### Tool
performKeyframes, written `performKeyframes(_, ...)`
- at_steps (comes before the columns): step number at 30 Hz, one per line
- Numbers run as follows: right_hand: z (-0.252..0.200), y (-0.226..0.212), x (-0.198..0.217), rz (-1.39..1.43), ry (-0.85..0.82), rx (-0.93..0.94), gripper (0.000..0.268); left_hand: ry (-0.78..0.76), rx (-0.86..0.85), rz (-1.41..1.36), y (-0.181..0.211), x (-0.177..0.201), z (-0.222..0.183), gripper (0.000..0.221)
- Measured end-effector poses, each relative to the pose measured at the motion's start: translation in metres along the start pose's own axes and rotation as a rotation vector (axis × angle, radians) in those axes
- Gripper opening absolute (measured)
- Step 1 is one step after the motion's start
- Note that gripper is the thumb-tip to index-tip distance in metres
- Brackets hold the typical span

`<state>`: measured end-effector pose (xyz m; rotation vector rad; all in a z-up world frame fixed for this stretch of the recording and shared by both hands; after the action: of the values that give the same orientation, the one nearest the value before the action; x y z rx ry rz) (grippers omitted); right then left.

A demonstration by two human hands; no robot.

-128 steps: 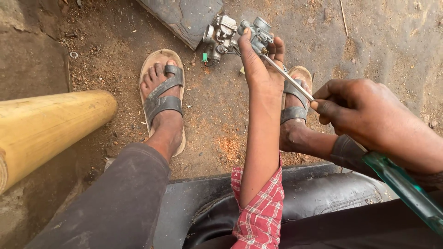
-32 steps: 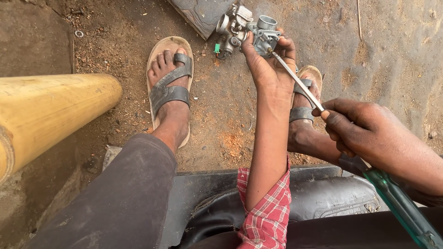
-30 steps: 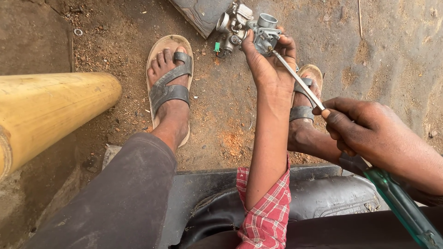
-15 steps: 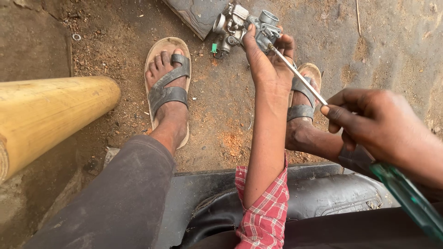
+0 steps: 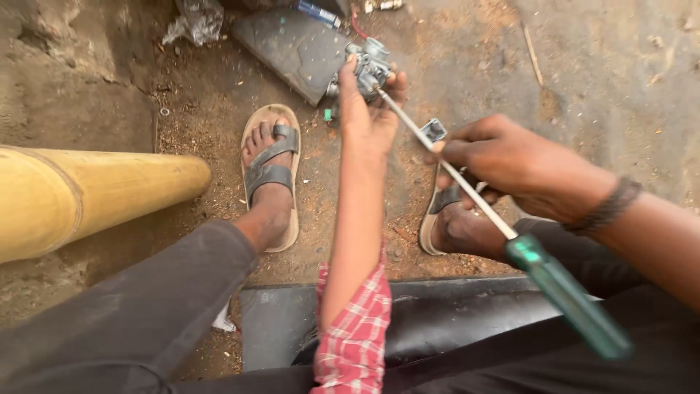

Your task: Disassembling and inspecting a motorcycle carburetor using a screwdriver.

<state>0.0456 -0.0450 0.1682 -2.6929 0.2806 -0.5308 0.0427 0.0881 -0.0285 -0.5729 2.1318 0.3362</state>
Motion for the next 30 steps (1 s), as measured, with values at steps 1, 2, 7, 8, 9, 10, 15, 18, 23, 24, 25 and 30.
performKeyframes(1, -0.002, -0.001, 0.001, -0.001, 0.009, 0.016, 0.03, -0.017, -0.005, 0.002, -0.001, -0.001, -0.001, 0.048)
performKeyframes(2, -0.003, 0.0, -0.002, 0.016, -0.029, 0.013, 0.03, -0.02, 0.0, 0.062, -0.002, -0.001, -0.002, 0.049)
performKeyframes(7, -0.002, 0.004, -0.013, 0.093, -0.127, 0.05, 0.03, -0.01, -0.009, 0.142, 0.003, -0.008, -0.013, 0.05)
performKeyframes(8, -0.003, 0.004, -0.014, 0.103, -0.13, 0.077, 0.029, 0.028, -0.018, 0.159, 0.004, -0.009, -0.021, 0.049)
performKeyframes(9, -0.004, 0.006, -0.016, 0.114, -0.133, 0.096, 0.028, 0.071, -0.022, 0.175, 0.004, -0.007, -0.03, 0.049)
performKeyframes(10, 0.001, 0.01, -0.014, 0.114, -0.13, 0.1, 0.028, 0.066, -0.022, 0.175, 0.005, -0.005, -0.026, 0.049)
performKeyframes(15, 0.008, 0.018, -0.021, 0.043, -0.13, 0.178, 0.026, -0.008, 0.006, 0.153, 0.001, 0.001, -0.022, 0.05)
performKeyframes(18, 0.002, 0.015, -0.027, 0.057, -0.126, 0.196, 0.029, -0.034, -0.017, 0.167, 0.005, -0.004, -0.028, 0.05)
performKeyframes(23, -0.001, 0.013, -0.022, 0.062, -0.057, 0.223, 0.027, -0.043, -0.035, 0.17, -0.001, -0.005, -0.035, 0.047)
performKeyframes(24, -0.004, 0.011, -0.019, 0.039, -0.033, 0.228, 0.027, -0.069, -0.061, 0.186, -0.002, -0.007, -0.038, 0.045)
performKeyframes(25, -0.004, 0.011, -0.019, 0.043, -0.029, 0.226, 0.027, -0.07, -0.056, 0.188, -0.007, -0.008, -0.04, 0.045)
performKeyframes(30, -0.02, -0.003, -0.021, -0.009, -0.022, 0.354, 0.031, -0.01, 0.084, 0.18, -0.036, 0.004, -0.039, 0.054)
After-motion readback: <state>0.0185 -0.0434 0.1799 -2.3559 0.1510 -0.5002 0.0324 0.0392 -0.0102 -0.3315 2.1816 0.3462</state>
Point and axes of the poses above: each hand's wrist, its own z-axis towards the middle knuckle, its own x-axis out of the back of the hand, y = z × x, the point moved 9 cm from there along z, towards the middle knuckle, and after that the axes turned 3 degrees about -y, right-handed, at the moved point
